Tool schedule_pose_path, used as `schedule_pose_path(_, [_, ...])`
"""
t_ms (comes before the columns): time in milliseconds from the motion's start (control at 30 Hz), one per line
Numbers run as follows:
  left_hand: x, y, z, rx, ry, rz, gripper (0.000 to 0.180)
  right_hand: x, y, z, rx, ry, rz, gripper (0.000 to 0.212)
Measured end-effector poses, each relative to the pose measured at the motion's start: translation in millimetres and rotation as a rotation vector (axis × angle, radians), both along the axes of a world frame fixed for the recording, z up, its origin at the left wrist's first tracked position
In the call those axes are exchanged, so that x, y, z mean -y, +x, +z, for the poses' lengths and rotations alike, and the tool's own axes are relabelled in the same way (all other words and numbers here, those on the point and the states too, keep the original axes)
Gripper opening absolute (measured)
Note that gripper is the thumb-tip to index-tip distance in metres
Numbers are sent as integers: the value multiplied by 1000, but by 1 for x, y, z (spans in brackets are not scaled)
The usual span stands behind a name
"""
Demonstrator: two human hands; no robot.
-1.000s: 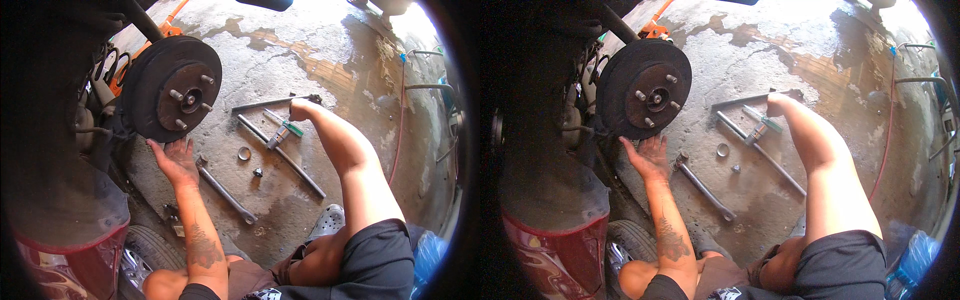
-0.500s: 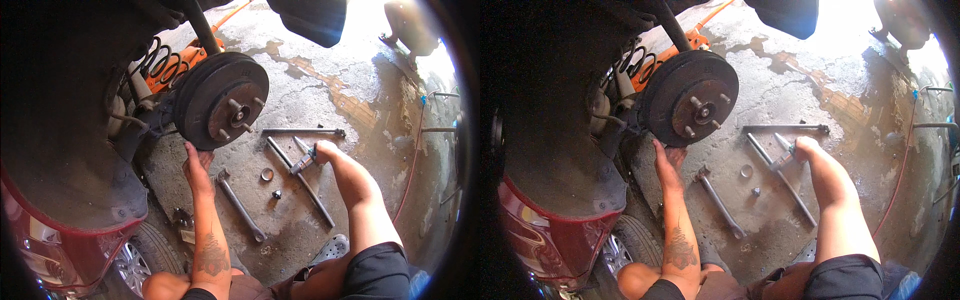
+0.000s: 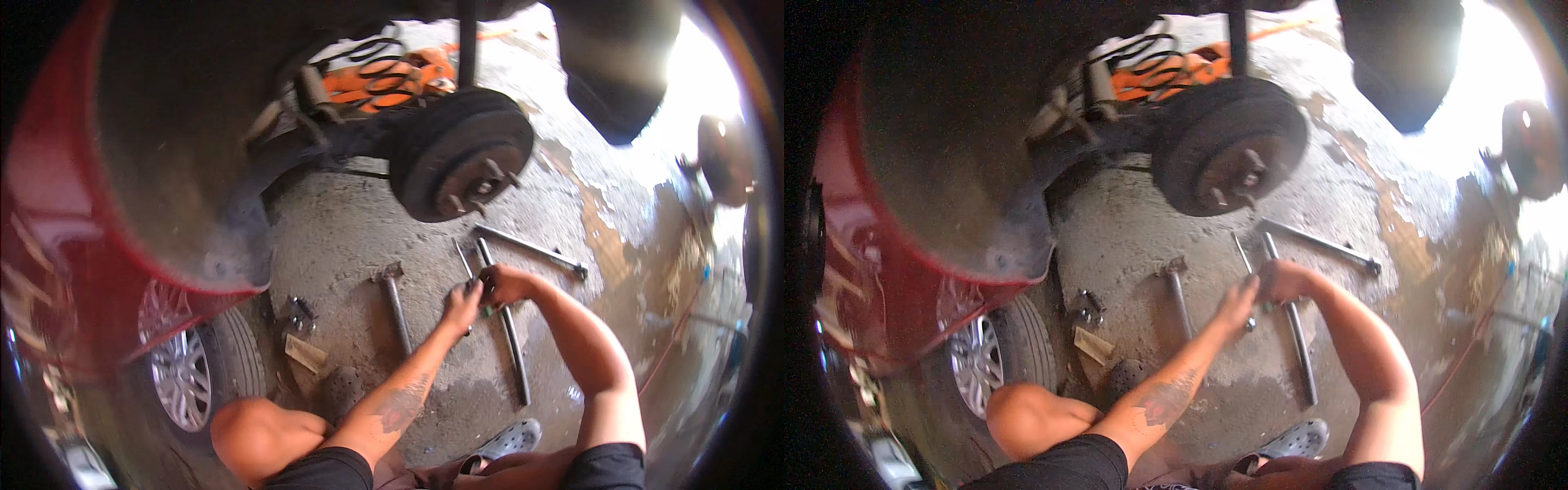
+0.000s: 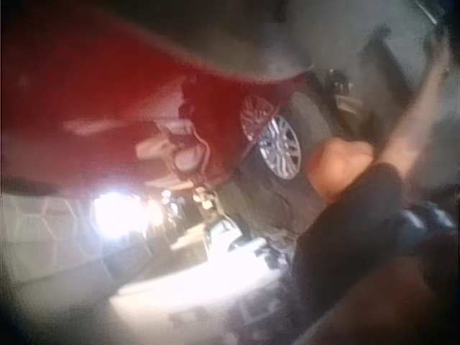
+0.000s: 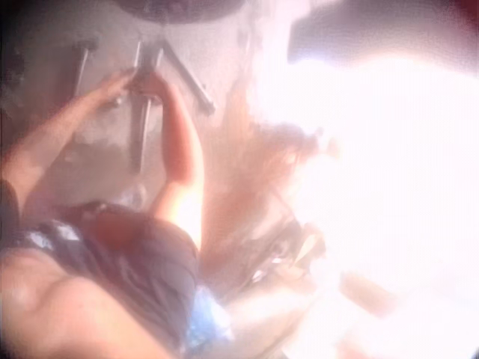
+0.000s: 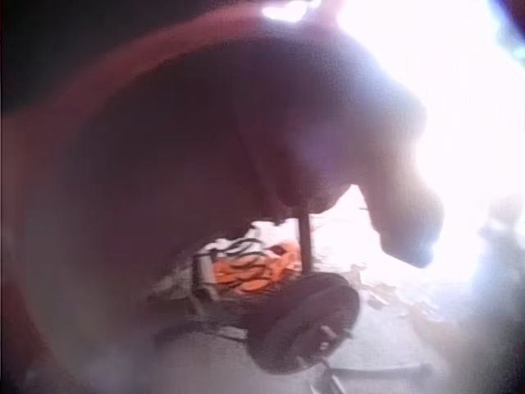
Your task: The person uses a hammer and a screwdriver to remove a brake disc from a car. They repeatedly strike the disc and pry at it to loosen it from the hub.
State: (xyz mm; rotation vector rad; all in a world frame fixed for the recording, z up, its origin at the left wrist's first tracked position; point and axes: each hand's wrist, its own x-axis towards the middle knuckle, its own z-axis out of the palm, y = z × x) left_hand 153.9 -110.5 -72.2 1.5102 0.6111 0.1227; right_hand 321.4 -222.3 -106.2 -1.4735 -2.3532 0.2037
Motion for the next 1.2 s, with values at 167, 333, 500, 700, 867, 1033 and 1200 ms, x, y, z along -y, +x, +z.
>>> schedule_pose_path(167, [-4, -8, 3, 66, 89, 350, 35, -33, -39, 64, -476, -418, -655, 48])
schedule_pose_path(333, [-78, -19, 41, 294, 467, 691, 32, -28, -24, 104, -511, -522, -846, 50])
schedule_pose_path(500, [-153, -48, 84, 520, 827, 592, 29, -2, 27, 105, -1124, -387, -1274, 30])
schedule_pose_path(700, [-168, -75, 116, 535, 988, 374, 33, 10, 73, 138, -1458, 173, -1348, 52])
schedule_pose_path(867, [-164, -77, 126, 521, 885, 276, 31, -14, 77, 191, -1632, 385, -1181, 70])
schedule_pose_path(1033, [-162, -78, 136, 433, 662, 219, 31, -29, 64, 218, -1702, 405, -1142, 74])
schedule_pose_path(1200, [-162, -76, 155, 455, 946, 258, 29, -31, 56, 224, -1696, 432, -1150, 74])
